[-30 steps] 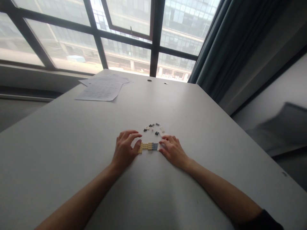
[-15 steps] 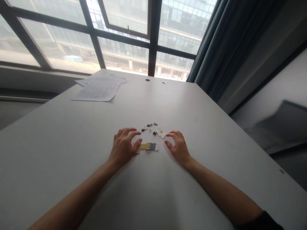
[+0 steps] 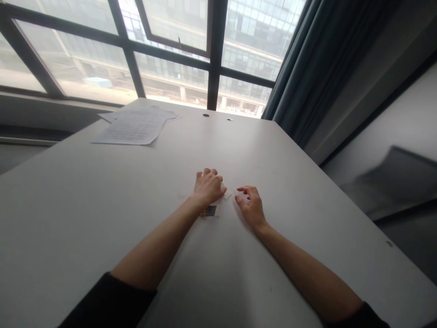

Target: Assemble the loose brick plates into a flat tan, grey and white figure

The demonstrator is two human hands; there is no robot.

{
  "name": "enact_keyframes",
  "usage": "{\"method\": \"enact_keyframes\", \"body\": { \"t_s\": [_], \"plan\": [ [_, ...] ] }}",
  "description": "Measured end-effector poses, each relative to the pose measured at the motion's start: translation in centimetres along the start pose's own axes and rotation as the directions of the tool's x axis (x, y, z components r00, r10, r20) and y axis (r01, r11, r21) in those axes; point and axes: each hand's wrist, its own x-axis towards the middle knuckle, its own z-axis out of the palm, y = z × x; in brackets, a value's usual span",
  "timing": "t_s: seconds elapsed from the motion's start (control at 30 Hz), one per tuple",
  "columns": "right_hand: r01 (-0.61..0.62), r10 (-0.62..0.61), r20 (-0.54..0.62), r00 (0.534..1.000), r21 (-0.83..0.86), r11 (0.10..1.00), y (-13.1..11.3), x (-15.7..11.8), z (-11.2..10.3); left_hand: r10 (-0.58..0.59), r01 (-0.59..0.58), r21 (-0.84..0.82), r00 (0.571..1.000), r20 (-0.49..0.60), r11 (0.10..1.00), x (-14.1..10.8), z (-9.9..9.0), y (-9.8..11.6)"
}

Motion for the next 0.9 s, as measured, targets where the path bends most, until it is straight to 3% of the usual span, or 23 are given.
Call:
{"method": "enact_keyframes", "body": {
  "t_s": [0.3,0.43,0.53,0.63,0.9],
  "plan": [
    [-0.018,0.018,-0.004,1.000,0.016,1.000,-0.2,0.1,-0.1,0.021,-0.021,-0.021,1.000,-0.009,1.000,1.3,0.3,0.4],
    [-0.034,0.037,-0.053,0.998,0.049,0.998,-0.3,0.0,-0.2,0.074,-0.082,-0.137,0.995,-0.066,0.987,-0.8,-0.6,0.0],
    [-0.072,0.079,-0.084,0.993,0.081,0.994,-0.3,0.0,-0.3,0.243,-0.258,-0.206,0.965,-0.094,0.944,-3.6,-0.9,0.3],
    [-0.096,0.104,-0.084,0.991,0.096,0.991,-0.1,0.1,-0.4,0.321,-0.331,-0.203,0.944,-0.078,0.922,-5.8,-0.5,0.7],
    [-0.083,0.087,-0.055,0.995,0.069,0.994,0.2,0.2,-0.4,0.287,-0.294,-0.102,0.955,-0.077,0.950,-6.3,-0.2,0.3]
  ]
}}
